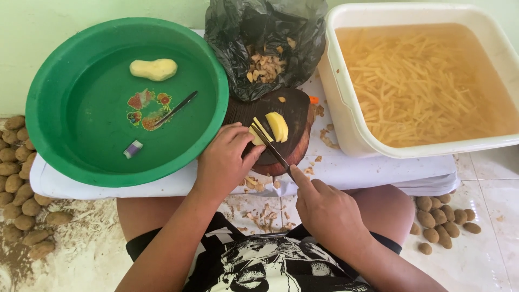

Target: Slicing peeled potatoes into thin strips for french fries using a knife and a wooden cutting board.

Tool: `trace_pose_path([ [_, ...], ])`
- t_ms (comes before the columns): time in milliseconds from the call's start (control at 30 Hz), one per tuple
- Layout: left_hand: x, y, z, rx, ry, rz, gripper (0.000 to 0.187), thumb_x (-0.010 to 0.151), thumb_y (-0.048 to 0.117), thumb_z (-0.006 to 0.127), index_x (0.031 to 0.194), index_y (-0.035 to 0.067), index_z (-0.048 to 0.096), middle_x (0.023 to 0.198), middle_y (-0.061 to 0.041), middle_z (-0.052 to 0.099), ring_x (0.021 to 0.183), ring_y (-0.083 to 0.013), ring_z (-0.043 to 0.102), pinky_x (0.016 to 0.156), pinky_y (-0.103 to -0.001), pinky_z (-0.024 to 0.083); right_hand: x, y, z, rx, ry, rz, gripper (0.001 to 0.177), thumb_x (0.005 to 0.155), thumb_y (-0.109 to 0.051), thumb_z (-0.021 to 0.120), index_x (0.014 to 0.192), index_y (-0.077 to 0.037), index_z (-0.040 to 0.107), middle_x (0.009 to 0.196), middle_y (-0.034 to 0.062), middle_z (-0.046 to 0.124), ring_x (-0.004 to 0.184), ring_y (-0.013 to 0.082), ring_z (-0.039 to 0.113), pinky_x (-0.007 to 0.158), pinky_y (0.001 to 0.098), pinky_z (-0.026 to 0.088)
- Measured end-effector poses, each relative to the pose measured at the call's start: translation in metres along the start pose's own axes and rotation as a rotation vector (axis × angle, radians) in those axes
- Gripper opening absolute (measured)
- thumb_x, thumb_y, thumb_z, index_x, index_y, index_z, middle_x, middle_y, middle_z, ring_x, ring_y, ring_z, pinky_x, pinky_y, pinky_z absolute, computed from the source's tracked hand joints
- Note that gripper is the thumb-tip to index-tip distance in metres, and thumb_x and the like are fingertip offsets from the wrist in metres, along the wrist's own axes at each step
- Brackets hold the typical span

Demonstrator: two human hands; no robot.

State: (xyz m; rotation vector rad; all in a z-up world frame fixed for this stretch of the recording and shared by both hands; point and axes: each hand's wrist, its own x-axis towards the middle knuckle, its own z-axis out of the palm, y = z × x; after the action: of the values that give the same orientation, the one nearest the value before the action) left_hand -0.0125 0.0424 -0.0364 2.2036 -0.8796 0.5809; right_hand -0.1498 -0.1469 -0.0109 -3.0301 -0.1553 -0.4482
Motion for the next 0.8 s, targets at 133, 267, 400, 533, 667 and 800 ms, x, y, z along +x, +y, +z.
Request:
trace_pose_path([
  [133, -0.004, -0.004, 0.005, -0.004, 0.022, -0.004, 0.023, 0.083, 0.016, 0.083, 0.098, 0.002, 0.073, 0.104, -0.009, 0.067, 0.114, -0.0300, 0.067, 0.092, -0.039, 0.055, 0.010, -0.004, 0.001, 0.065, 0.015, 0.004, 0.050, 0.085, -0.010, 0.067, 0.135, -0.008, 0.061, 0.075, 0.0068, 0.069, 0.050, 0.0232, 0.066, 0.041, 0.0388, 0.051],
  [267, -0.002, -0.001, 0.000, -0.033, 0.026, 0.005, 0.024, 0.081, 0.012, 0.081, 0.099, 0.000, 0.073, 0.103, -0.010, 0.068, 0.113, -0.0303, 0.067, 0.091, -0.039, 0.055, 0.009, -0.005, -0.001, 0.080, 0.030, -0.005, 0.049, 0.085, -0.009, 0.066, 0.134, -0.007, 0.062, 0.072, 0.0057, 0.067, 0.048, 0.0216, 0.064, 0.041, 0.0375, 0.050],
  [400, 0.000, 0.000, -0.001, -0.053, 0.052, 0.011, 0.021, 0.078, 0.005, 0.077, 0.098, 0.000, 0.072, 0.102, -0.010, 0.071, 0.110, -0.0306, 0.068, 0.092, -0.038, 0.056, 0.004, -0.006, -0.007, 0.050, 0.028, -0.016, 0.047, 0.086, -0.010, 0.066, 0.133, -0.006, 0.063, 0.070, 0.0047, 0.066, 0.047, 0.0206, 0.063, 0.041, 0.0365, 0.050],
  [533, -0.001, 0.000, 0.000, -0.048, 0.067, 0.021, 0.021, 0.078, 0.004, 0.077, 0.098, 0.000, 0.072, 0.103, -0.010, 0.071, 0.110, -0.0304, 0.068, 0.092, -0.038, 0.056, 0.000, -0.008, -0.010, 0.055, 0.030, -0.033, 0.050, 0.084, -0.010, 0.067, 0.134, -0.007, 0.063, 0.067, 0.0038, 0.062, 0.045, 0.0196, 0.060, 0.040, 0.0354, 0.049],
  [667, -0.002, -0.001, 0.001, -0.054, 0.058, 0.008, 0.021, 0.078, 0.004, 0.078, 0.098, 0.000, 0.072, 0.103, -0.010, 0.071, 0.110, -0.0305, 0.068, 0.093, -0.039, 0.055, -0.003, -0.007, -0.012, 0.048, -0.019, -0.018, 0.051, 0.085, -0.011, 0.066, 0.135, -0.007, 0.062, 0.067, 0.0035, 0.063, 0.045, 0.0196, 0.061, 0.040, 0.0355, 0.049],
  [800, -0.002, -0.001, 0.001, -0.042, 0.036, 0.000, 0.021, 0.077, 0.004, 0.078, 0.098, 0.000, 0.073, 0.105, -0.010, 0.072, 0.113, -0.0297, 0.068, 0.093, -0.038, 0.055, -0.004, -0.005, -0.014, 0.071, -0.082, -0.008, 0.052, 0.085, -0.012, 0.065, 0.136, -0.008, 0.061, 0.068, 0.0044, 0.064, 0.046, 0.0216, 0.062, 0.041, 0.0366, 0.050],
])
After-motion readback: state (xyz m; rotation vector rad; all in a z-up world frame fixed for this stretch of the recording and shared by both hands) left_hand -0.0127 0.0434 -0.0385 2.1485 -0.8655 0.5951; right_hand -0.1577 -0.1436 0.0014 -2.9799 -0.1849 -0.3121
